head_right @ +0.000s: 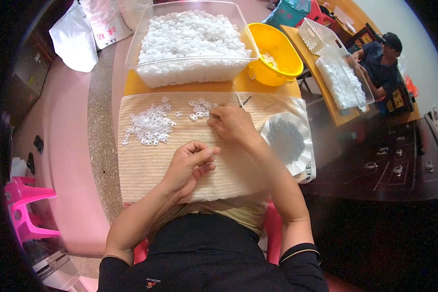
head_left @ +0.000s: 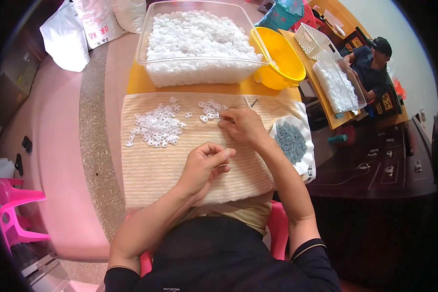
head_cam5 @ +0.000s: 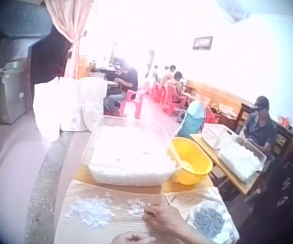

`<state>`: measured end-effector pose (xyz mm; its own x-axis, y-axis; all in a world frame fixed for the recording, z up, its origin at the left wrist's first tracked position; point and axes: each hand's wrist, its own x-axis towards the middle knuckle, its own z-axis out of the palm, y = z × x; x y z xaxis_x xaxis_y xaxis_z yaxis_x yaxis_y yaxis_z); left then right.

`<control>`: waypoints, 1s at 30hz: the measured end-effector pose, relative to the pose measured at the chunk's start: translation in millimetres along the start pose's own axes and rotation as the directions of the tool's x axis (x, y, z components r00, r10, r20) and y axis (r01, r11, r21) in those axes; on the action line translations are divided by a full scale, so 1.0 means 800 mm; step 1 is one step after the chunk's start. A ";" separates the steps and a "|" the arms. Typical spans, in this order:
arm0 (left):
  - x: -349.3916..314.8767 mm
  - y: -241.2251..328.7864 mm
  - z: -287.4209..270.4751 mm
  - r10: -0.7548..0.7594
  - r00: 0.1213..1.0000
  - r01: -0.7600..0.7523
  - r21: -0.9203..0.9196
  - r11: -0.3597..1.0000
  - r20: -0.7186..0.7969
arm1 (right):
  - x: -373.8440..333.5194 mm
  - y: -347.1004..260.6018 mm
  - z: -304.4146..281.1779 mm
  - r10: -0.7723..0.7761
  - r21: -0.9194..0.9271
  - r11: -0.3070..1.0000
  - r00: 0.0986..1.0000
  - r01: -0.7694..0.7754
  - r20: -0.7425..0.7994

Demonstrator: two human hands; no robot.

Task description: Manually assembling small white plastic components by inserting small pins into them at a workbench.

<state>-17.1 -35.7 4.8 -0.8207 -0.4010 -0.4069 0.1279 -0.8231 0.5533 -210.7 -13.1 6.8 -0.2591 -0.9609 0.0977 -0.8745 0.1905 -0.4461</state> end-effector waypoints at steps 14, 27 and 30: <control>0.003 -0.006 0.006 0.299 0.949 -0.290 0.089 0.953 -0.100 | -0.058 -0.029 -0.015 0.126 0.772 0.598 0.976 -0.218 0.178; -0.002 -0.011 0.005 0.194 0.979 -0.197 0.035 0.980 0.062 | -0.118 -0.050 -0.012 0.133 0.839 0.540 0.991 -0.063 -0.011; -0.002 -0.011 0.007 0.187 0.981 -0.188 0.037 0.981 0.045 | -0.140 -0.056 -0.025 0.145 0.730 0.682 0.987 -0.049 -0.069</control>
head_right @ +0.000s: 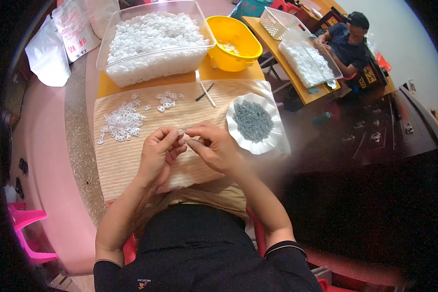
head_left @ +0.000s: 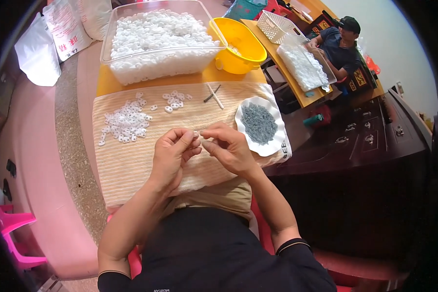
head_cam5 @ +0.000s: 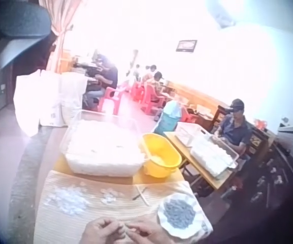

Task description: Manually assembling small white plastic components by inserting small pins into them at a workbench.

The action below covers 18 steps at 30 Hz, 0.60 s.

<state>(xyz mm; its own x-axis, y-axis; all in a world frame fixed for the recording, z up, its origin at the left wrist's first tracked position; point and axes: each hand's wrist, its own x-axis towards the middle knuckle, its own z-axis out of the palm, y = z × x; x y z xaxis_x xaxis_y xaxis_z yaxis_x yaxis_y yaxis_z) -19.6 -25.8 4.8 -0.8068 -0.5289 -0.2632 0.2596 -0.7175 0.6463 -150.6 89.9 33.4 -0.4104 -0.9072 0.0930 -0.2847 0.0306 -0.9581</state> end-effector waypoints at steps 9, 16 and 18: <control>0.000 -0.003 -0.002 0.030 0.999 -0.030 0.013 0.999 -0.036 | -0.040 0.017 -0.071 -0.351 -0.799 0.599 0.916 0.058 -0.196; -0.002 -0.008 -0.001 0.017 0.999 -0.015 0.034 0.999 -0.046 | -0.058 0.019 -0.082 -0.234 -0.910 0.411 0.960 -0.046 -0.154; -0.003 -0.008 0.000 0.010 0.999 -0.009 0.040 0.999 -0.042 | -0.061 0.017 -0.078 -0.182 -0.903 0.426 0.972 -0.060 -0.150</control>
<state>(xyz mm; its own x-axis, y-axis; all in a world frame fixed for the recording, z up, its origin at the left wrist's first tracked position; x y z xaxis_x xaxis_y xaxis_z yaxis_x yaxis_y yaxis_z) -19.2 -20.0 1.1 -0.7812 -0.5548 -0.2864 0.2449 -0.6942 0.6769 -188.3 161.1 32.3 -0.4773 -0.8239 0.3055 -0.8787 0.4462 -0.1696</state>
